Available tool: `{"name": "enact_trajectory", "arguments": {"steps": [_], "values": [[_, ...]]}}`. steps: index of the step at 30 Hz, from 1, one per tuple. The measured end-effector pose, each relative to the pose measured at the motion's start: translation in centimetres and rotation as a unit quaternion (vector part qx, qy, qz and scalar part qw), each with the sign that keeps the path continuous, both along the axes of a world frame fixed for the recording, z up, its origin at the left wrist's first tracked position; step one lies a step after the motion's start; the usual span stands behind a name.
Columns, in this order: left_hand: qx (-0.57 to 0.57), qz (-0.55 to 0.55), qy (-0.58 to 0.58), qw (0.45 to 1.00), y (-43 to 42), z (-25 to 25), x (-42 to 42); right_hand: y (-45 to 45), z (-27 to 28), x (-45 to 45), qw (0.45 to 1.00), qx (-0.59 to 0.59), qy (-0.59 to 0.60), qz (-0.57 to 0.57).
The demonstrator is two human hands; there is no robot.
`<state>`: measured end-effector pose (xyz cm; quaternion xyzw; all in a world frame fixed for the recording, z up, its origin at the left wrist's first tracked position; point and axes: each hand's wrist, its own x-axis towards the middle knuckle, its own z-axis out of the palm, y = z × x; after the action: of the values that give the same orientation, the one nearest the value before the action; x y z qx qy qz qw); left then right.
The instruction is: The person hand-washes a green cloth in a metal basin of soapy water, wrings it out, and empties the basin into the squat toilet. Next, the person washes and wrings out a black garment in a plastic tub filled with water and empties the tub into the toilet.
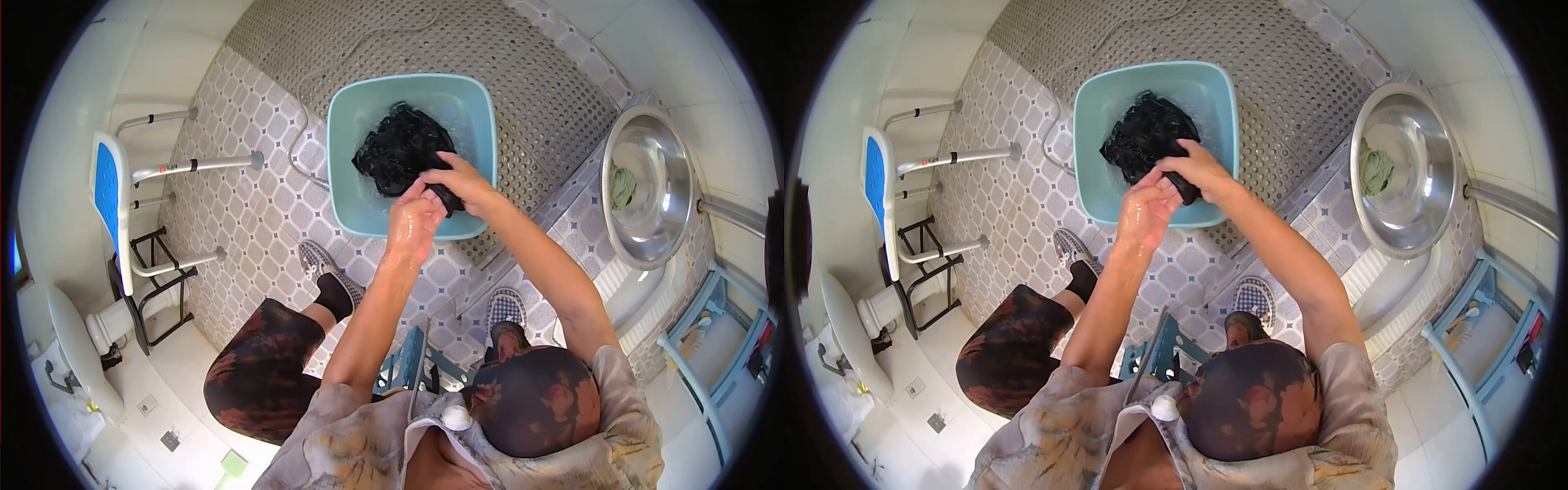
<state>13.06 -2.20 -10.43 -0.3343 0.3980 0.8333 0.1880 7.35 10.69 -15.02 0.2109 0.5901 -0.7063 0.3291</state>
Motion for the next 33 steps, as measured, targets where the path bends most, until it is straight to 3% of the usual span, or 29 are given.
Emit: {"name": "enact_trajectory", "arguments": {"steps": [2, 5, 8, 11, 12, 13, 14, 17, 19, 20, 21, 24, 26, 27, 30, 33], "values": [[-0.019, 0.053, -0.067, 0.996, 0.4, -0.3, 0.6, 0.8, -2.9, 0.5, 0.999, -0.007, 0.006, -0.041], [-0.179, -0.046, -0.099, 0.978, -1.7, 0.0, 1.0, 0.0, -2.9, 1.2, 0.994, -0.017, 0.045, -0.097], [-0.14, 0.009, -0.198, 0.97, -3.9, -0.9, -0.2, -1.1, 0.2, 1.2, 0.988, -0.007, 0.14, -0.07], [0.142, -0.019, -0.182, 0.973, -6.0, -2.0, -1.5, -1.7, 7.9, 1.0, 0.983, -0.072, 0.158, 0.052], [0.122, -0.021, -0.094, 0.988, -5.5, -1.2, -2.0, -1.7, 10.3, 1.2, 0.972, -0.079, 0.199, 0.096], [0.239, -0.027, -0.016, 0.971, -6.8, -4.6, -2.4, -1.7, 12.3, 1.6, 0.958, -0.085, 0.237, 0.139], [0.257, -0.066, -0.003, 0.964, -6.7, -3.9, -2.5, -1.8, 13.7, 2.2, 0.952, -0.121, 0.212, 0.183], [0.181, -0.013, 0.084, 0.98, -3.9, -0.2, -3.4, -1.6, 16.6, 3.7, 0.901, -0.241, 0.223, 0.285], [0.165, -0.005, 0.051, 0.985, -4.0, -1.9, -3.5, -1.6, 17.1, 3.8, 0.879, -0.296, 0.21, 0.309], [0.415, -0.073, -0.014, 0.907, -5.8, -4.5, -3.6, -1.6, 16.4, 3.3, 0.871, -0.276, 0.257, 0.314], [0.348, -0.087, 0.071, 0.931, -5.8, -3.9, -3.0, -1.4, 15.4, 2.4, 0.86, -0.229, 0.338, 0.306], [0.275, -0.112, 0.165, 0.941, -4.9, -2.3, -1.4, -0.8, 13.1, -2.3, 0.887, -0.077, 0.402, 0.213], [0.369, -0.124, 0.14, 0.91, -6.4, -4.0, -1.7, -0.6, 10.7, -6.0, 0.894, 0.058, 0.406, 0.18], [0.309, -0.096, 0.121, 0.938, -6.1, -2.2, -1.4, -0.7, 9.2, -7.6, 0.892, 0.112, 0.404, 0.171], [0.309, -0.066, 0.108, 0.943, -6.6, -2.2, -0.1, -1.6, 2.0, -9.9, 0.908, 0.098, 0.358, 0.192], [0.248, -0.028, 0.165, 0.954, -5.7, -2.0, 0.1, -1.0, -3.0, -8.3, 0.86, 0.142, 0.461, 0.167]]}}
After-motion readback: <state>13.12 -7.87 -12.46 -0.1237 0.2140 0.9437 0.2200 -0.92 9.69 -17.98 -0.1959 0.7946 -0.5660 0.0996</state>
